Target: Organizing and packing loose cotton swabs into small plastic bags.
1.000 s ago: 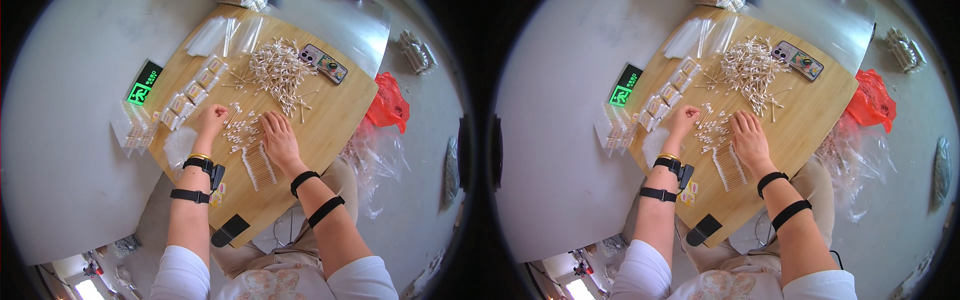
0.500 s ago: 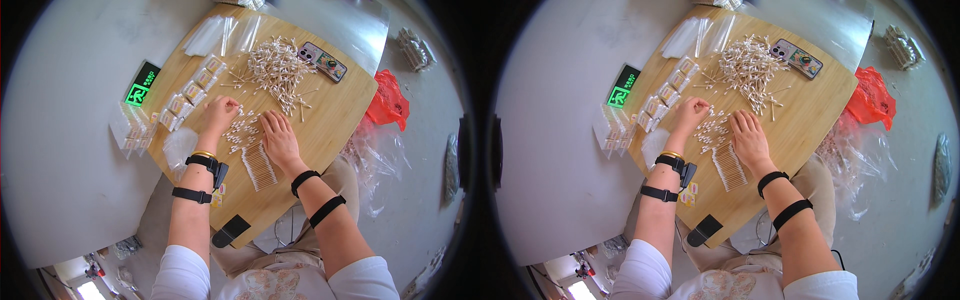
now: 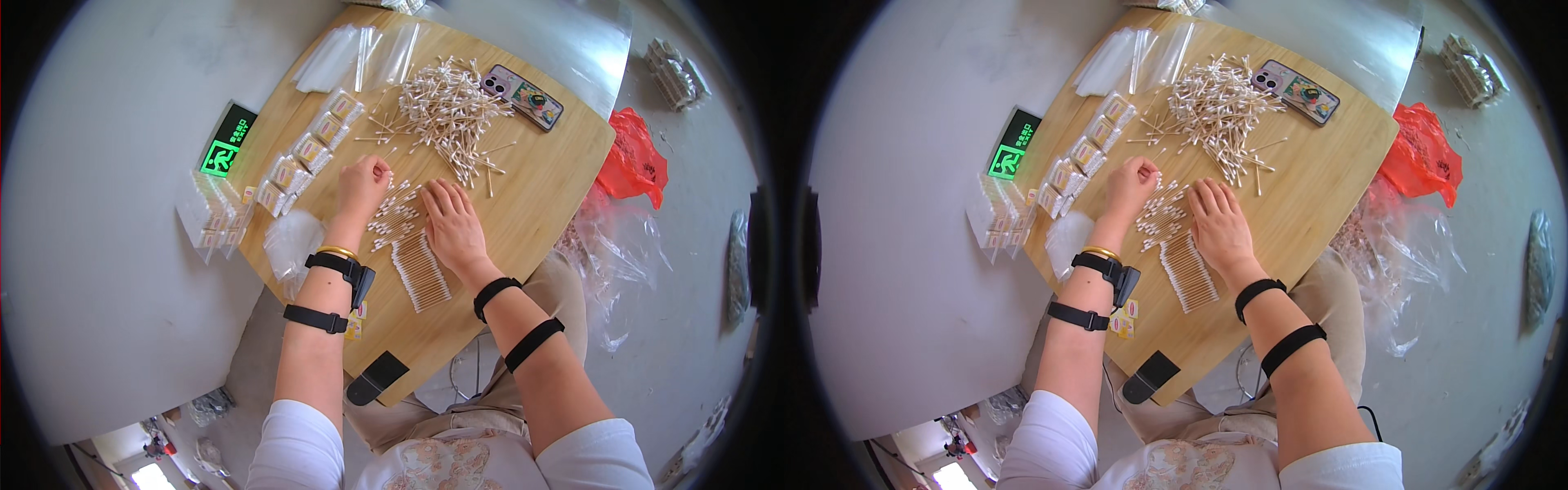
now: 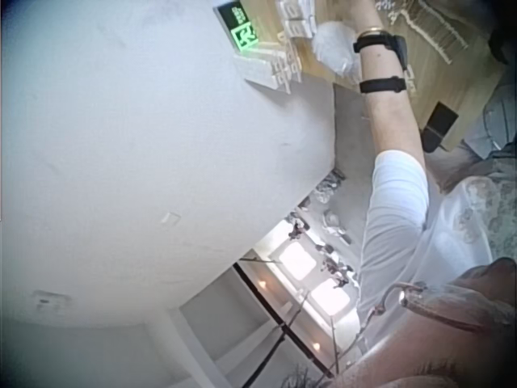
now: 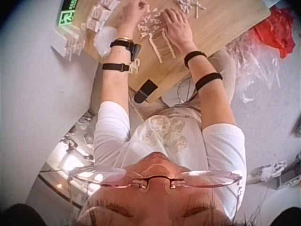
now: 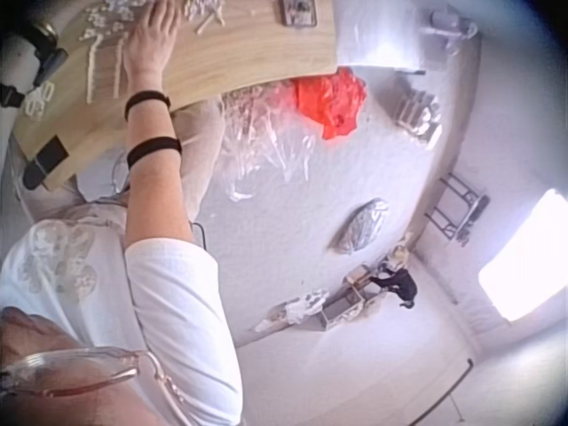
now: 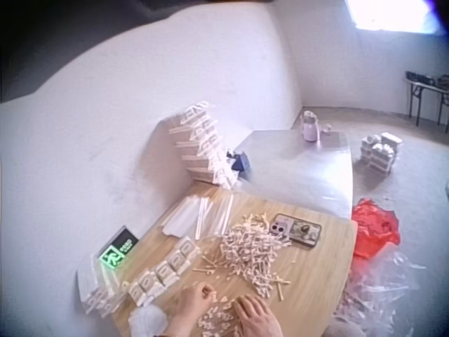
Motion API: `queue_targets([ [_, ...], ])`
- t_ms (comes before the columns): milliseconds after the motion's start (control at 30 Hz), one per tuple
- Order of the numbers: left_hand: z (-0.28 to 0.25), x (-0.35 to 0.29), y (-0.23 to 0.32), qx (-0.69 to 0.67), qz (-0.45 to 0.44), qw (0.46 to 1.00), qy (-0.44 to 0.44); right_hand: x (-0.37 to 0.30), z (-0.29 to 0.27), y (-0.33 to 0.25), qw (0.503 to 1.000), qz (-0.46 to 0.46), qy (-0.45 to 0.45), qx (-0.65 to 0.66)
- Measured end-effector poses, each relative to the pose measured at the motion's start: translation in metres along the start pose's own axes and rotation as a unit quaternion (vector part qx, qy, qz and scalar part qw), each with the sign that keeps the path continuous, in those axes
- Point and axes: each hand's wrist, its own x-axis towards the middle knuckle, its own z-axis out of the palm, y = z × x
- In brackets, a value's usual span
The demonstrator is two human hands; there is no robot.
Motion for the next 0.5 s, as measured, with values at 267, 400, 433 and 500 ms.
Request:
queue_targets([
  [267, -0.001, 0.000, 0.004, -0.002, 0.002, 1.000, -0.003, -0.001, 0.001, 0.001, 1.000, 0.001, 0.001, 0.000],
  [400, -0.001, 0.000, 0.008, 0.044, 0.013, 0.999, -0.009, -0.001, 0.001, 0.000, 1.000, 0.001, -0.001, 0.003],
  [433, -0.001, 0.000, 0.008, 0.053, 0.014, 0.998, -0.010, -0.001, 0.002, 0.001, 1.000, 0.000, -0.001, 0.000],
  [500, 0.000, 0.000, 0.009, 0.065, 0.017, 0.998, -0.008, -0.001, 0.002, 0.001, 1.000, 0.000, -0.001, -0.002],
])
